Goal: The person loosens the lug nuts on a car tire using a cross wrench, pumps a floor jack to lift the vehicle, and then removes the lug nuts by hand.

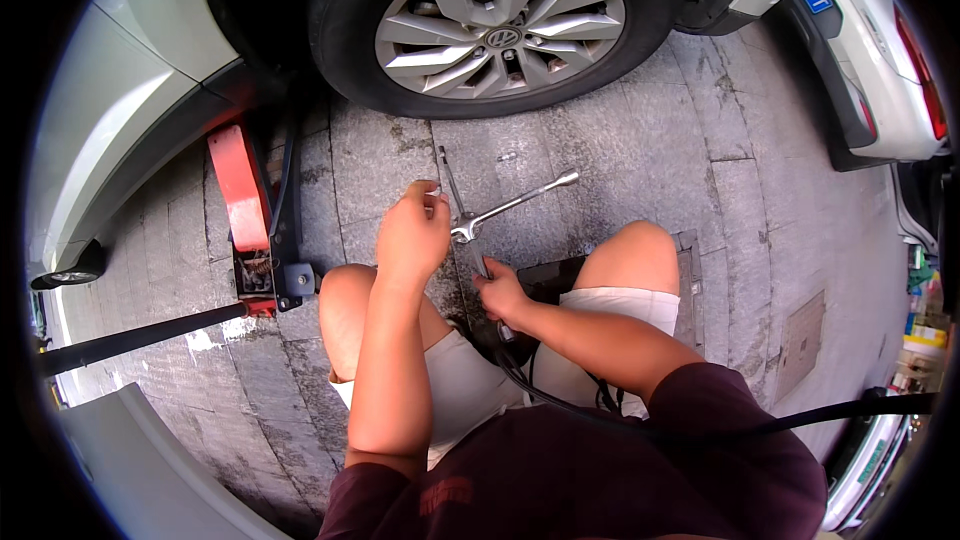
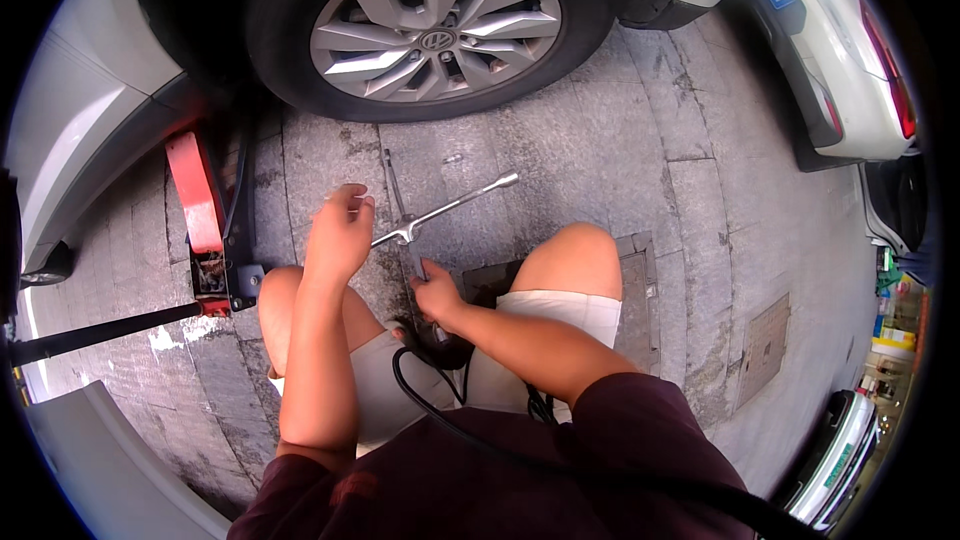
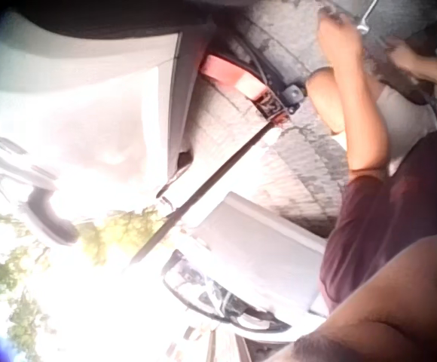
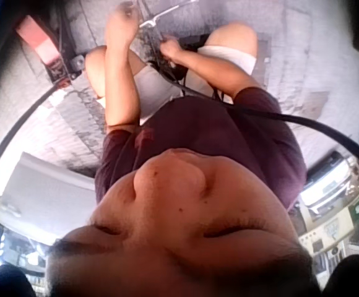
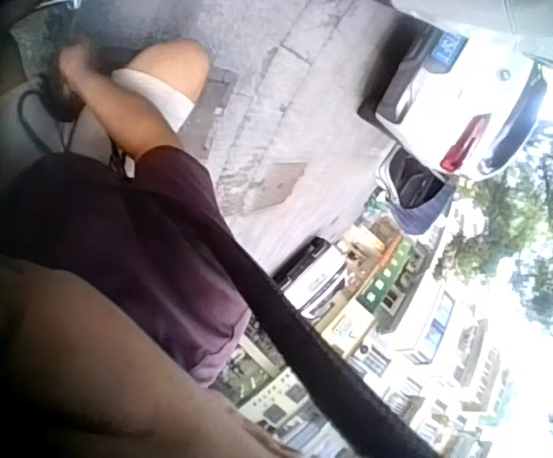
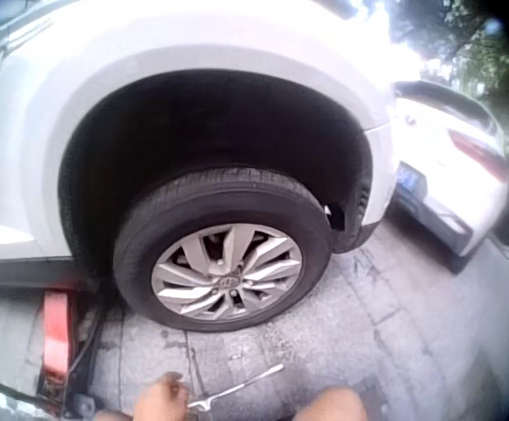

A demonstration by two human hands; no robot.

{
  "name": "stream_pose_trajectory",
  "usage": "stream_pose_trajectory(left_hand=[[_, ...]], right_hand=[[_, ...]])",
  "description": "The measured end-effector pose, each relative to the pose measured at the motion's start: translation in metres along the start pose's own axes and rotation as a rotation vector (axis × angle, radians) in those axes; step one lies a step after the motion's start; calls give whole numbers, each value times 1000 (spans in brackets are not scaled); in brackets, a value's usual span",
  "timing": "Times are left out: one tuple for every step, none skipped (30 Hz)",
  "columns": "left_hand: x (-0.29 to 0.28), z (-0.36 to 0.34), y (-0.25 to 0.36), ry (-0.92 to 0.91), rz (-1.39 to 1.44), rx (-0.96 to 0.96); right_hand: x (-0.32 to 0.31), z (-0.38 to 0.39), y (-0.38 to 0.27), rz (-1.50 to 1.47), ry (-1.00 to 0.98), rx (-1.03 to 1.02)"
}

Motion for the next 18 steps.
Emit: stream_pose_trajectory(left_hand=[[4, -4, -11, -46, -23, -44], [6, -6, -21, -93, -46, -88], [6, -9, -25, -99, -36, -82], [7, -10, -22, -112, -29, -68], [13, -16, -13, -139, -23, -37], [15, -18, -21, -144, -18, -42], [17, -20, -29, -152, -14, -44], [18, -22, -37, -163, -10, -45], [19, -24, -44, -190, -13, -55], [19, -26, -50, -197, 0, -69], [19, -28, -55, -206, 13, -81], [20, -30, -57, -219, 30, -90], [23, -35, -59, -223, 48, -79], [29, -42, -64, -230, 67, -68], [36, -49, -66, -236, 86, -53], [40, -54, -61, -214, 140, -6], [46, -61, -54, -193, 196, 41], [45, -73, -62, -134, 242, 62]], right_hand=[[11, -13, 6, -7, 18, 13], [17, -25, 12, -13, 35, 26], [22, -39, 17, 76, 34, 6], [19, -62, 30, 227, 118, -125], [9, -93, 51, 367, 223, -258], [16, -96, 43, 519, 306, -384], [15, -110, 63, 549, 245, -119], [17, -118, 65, 658, 234, -99], [15, -122, 69, 766, 227, -72], [12, -126, 72, 872, 220, -43], [8, -133, 70, 932, 233, -52], [-2, -143, 68, 994, 251, -59], [-8, -148, 55, 1056, 270, -66], [-23, -150, 38, 834, 393, -115], [-40, -149, 12, 610, 514, -168], [-60, -157, -15, 248, 556, -210], [-80, -161, -43, -114, 603, -281], [-71, -150, -101, -253, 547, -337]])
Point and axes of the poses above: each hand's wrist, its own z-axis away from the middle knuckle, its own x-axis out of the palm, y = z × x, the point moved 8 cm from there along -z, towards the middle knuckle, and after that the axes turned 2 degrees about x, right-handed, at the moved point
